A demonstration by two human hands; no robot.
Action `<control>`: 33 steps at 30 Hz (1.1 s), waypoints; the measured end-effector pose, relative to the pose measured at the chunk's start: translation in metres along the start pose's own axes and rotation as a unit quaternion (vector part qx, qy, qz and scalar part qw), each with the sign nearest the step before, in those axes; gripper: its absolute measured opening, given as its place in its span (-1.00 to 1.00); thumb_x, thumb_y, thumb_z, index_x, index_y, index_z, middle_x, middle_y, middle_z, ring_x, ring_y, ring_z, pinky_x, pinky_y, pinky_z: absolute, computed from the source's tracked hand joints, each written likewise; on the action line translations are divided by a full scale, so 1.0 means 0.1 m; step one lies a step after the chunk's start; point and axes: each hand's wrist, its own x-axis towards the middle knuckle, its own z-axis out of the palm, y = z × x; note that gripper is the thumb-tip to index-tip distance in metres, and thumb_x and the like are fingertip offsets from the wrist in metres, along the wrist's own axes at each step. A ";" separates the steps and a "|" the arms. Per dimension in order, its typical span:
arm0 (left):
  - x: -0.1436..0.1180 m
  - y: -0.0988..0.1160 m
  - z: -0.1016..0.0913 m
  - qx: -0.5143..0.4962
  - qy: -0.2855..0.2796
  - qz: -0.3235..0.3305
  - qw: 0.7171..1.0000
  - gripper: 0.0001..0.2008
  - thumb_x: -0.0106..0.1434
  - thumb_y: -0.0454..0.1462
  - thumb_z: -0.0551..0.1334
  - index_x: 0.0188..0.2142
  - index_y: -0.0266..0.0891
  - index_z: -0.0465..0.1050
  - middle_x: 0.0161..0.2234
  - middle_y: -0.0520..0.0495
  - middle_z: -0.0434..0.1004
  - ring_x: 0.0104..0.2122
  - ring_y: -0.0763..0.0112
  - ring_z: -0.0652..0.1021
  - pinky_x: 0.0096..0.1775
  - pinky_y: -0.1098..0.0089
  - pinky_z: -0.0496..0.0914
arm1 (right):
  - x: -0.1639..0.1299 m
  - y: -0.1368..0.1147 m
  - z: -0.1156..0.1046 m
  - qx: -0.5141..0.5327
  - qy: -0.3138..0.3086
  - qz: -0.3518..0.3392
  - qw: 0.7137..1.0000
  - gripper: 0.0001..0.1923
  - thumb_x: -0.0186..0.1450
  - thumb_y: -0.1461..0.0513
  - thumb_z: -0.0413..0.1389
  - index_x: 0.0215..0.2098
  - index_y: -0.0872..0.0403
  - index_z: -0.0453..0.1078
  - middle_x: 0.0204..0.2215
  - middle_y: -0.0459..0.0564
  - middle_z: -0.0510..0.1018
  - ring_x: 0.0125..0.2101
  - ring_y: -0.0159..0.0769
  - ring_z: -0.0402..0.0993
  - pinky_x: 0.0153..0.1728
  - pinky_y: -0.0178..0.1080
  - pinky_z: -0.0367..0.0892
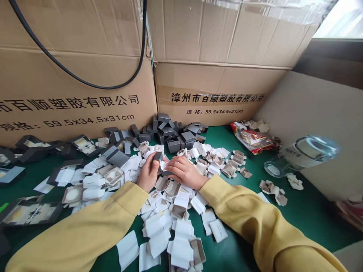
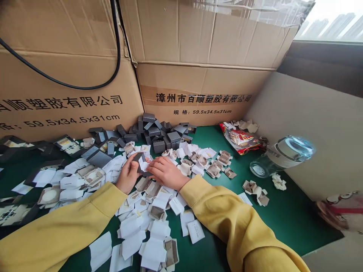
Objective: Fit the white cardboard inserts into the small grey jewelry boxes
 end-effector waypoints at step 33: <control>0.13 0.12 0.07 -0.160 -0.120 -0.118 0.973 -0.73 0.10 -0.23 0.27 -0.23 -0.37 0.39 -0.42 -0.07 0.52 -0.43 0.39 0.57 -0.27 0.20 0.53 | -0.06 0.12 0.09 -0.092 0.017 0.069 0.993 -0.75 0.30 0.25 -0.03 -0.06 0.15 0.28 -0.05 0.19 0.39 -0.09 -0.24 0.36 -0.17 -0.23 0.36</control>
